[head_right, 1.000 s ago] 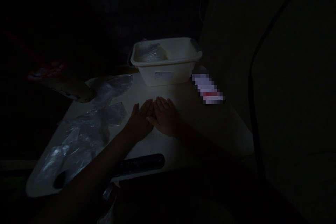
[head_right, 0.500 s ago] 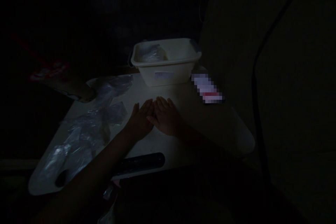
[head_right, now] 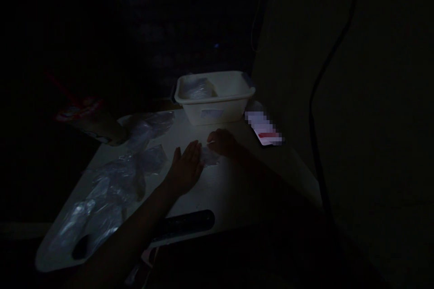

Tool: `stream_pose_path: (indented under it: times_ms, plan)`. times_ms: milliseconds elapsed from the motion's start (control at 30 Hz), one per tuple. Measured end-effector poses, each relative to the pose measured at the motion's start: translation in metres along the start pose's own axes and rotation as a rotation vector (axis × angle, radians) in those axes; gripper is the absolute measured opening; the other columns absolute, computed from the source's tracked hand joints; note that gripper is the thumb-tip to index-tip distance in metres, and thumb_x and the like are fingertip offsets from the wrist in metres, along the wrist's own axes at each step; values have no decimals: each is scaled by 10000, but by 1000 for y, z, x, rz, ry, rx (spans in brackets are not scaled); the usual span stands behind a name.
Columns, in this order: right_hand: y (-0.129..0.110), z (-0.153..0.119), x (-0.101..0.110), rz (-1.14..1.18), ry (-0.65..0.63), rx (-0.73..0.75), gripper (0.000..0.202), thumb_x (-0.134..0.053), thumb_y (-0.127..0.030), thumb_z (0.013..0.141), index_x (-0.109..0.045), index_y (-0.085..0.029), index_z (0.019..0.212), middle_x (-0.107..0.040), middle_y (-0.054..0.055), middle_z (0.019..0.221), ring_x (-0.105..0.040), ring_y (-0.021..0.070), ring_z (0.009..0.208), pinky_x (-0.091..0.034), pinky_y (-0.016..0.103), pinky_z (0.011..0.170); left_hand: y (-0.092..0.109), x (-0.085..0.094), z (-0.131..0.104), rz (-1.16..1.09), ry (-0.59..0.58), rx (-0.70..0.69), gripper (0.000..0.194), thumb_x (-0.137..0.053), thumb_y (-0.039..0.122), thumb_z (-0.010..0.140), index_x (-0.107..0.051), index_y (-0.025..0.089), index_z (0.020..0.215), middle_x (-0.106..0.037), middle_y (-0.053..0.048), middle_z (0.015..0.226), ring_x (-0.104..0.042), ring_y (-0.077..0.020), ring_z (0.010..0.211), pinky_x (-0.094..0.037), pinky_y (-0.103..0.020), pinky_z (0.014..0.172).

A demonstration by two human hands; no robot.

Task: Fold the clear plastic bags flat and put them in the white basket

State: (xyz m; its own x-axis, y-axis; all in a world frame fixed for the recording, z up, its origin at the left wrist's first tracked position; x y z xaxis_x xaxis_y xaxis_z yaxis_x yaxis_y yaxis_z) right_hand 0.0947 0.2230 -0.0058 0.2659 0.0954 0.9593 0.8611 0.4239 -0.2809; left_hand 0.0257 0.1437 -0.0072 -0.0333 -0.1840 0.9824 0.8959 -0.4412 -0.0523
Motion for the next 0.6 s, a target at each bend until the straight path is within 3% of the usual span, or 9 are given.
stream_pose_path:
  times_ms: [67,167,233,300,367,433,500,600]
  plan:
    - [-1,5,-3,-27,-106,10,166,-499,-228,667,-627,-166,754,-619,67,799,-561,167,743,-404,251,652,0,1,-1,-1,10,4,482,-209,298,831,-225,30,1232,-263,-181,1293,-197,-234,1200,-195,-481,922]
    - [-6,7,0,-32,-151,31,133,-516,-214,650,-633,-153,667,-630,71,722,-572,175,674,-400,244,585,-2,4,-1,-71,31,17,493,-231,321,827,-229,37,1230,-278,-183,1285,-212,-232,1195,-201,-479,920]
    - [-8,4,4,-19,-146,43,135,-517,-212,651,-632,-148,679,-628,72,741,-571,175,690,-399,242,592,-10,7,0,-261,80,70,472,-248,324,823,-262,73,1223,-306,-162,1278,-238,-219,1186,-195,-465,927]
    - [-11,0,11,3,-122,66,148,-505,-220,671,-624,-145,718,-619,67,795,-564,160,738,-400,231,627,-32,6,2,-645,175,218,442,-297,330,805,-341,109,1185,-383,-138,1233,-319,-207,1141,-235,-418,919]
    - [-15,-4,22,88,-66,106,153,-488,-227,692,-610,-141,728,-612,54,809,-557,138,756,-401,219,652,-54,-3,2,-1030,246,373,395,-365,348,770,-456,131,1088,-520,-109,1090,-463,-195,1002,-344,-348,837]
    - [-18,-7,32,235,-9,137,149,-469,-218,702,-597,-142,703,-614,38,759,-558,125,714,-410,219,636,-65,-13,4,-1237,255,447,320,-429,365,725,-563,133,901,-614,-59,819,-560,-166,752,-425,-281,663]
    - [-16,-9,38,386,41,126,139,-467,-208,692,-589,-140,688,-615,32,709,-561,125,668,-419,228,605,-69,-17,6,-1279,238,454,271,-461,373,695,-588,134,707,-568,1,564,-528,-121,524,-407,-230,501]
    - [-8,-10,33,602,75,28,192,-509,-243,653,-582,-135,794,-621,30,711,-570,133,658,-429,230,576,-73,-19,5,-1335,257,480,259,-484,370,668,-561,133,598,-481,42,455,-442,-79,410,-346,-194,416]
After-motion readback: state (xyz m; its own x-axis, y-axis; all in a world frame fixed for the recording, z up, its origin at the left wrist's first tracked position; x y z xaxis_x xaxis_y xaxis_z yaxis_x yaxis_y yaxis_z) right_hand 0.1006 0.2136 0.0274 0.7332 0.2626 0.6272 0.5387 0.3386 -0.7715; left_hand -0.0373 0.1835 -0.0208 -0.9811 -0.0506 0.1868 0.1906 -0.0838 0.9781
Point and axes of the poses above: each hand's wrist, its own z-axis towards the middle knuckle, its own x-axis out of the back of the hand, y = z × x, the point moved 9 cm from there along z, towards the middle knuckle
